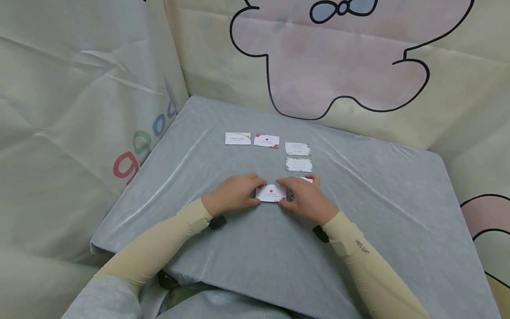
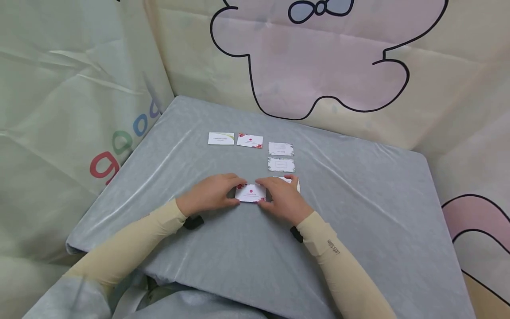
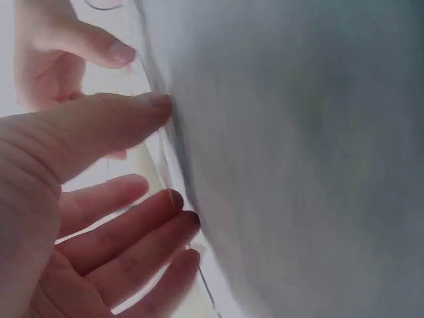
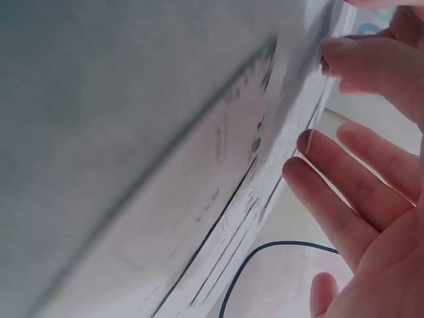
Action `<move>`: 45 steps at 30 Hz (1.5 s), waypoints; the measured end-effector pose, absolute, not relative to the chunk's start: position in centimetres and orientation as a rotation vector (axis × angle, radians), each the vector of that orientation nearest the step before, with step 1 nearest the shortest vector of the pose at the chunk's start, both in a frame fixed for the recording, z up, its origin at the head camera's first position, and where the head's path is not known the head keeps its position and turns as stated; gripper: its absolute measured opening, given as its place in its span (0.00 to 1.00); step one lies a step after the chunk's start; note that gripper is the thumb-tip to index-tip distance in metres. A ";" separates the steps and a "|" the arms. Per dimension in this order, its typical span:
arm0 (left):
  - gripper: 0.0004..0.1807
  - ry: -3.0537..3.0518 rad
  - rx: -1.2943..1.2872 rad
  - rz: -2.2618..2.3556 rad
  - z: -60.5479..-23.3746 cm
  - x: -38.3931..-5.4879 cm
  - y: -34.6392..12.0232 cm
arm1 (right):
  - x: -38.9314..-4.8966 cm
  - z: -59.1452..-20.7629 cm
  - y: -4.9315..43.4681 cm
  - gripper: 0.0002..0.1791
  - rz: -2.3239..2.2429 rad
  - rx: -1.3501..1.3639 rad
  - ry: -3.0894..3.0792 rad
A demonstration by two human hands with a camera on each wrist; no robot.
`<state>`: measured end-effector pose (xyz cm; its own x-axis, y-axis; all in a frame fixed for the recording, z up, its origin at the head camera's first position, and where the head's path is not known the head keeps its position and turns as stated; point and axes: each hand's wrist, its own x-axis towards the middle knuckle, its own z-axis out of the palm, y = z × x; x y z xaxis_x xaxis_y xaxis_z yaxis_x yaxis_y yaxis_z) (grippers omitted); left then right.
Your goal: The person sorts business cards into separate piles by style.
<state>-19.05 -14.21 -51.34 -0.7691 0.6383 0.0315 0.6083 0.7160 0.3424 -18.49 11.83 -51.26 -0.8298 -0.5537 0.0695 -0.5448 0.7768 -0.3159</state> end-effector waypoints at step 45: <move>0.33 2.798 0.847 0.516 -52.0 -34.0 -13.6 | -31.6 -53.4 10.3 0.31 -0.611 -0.605 2.904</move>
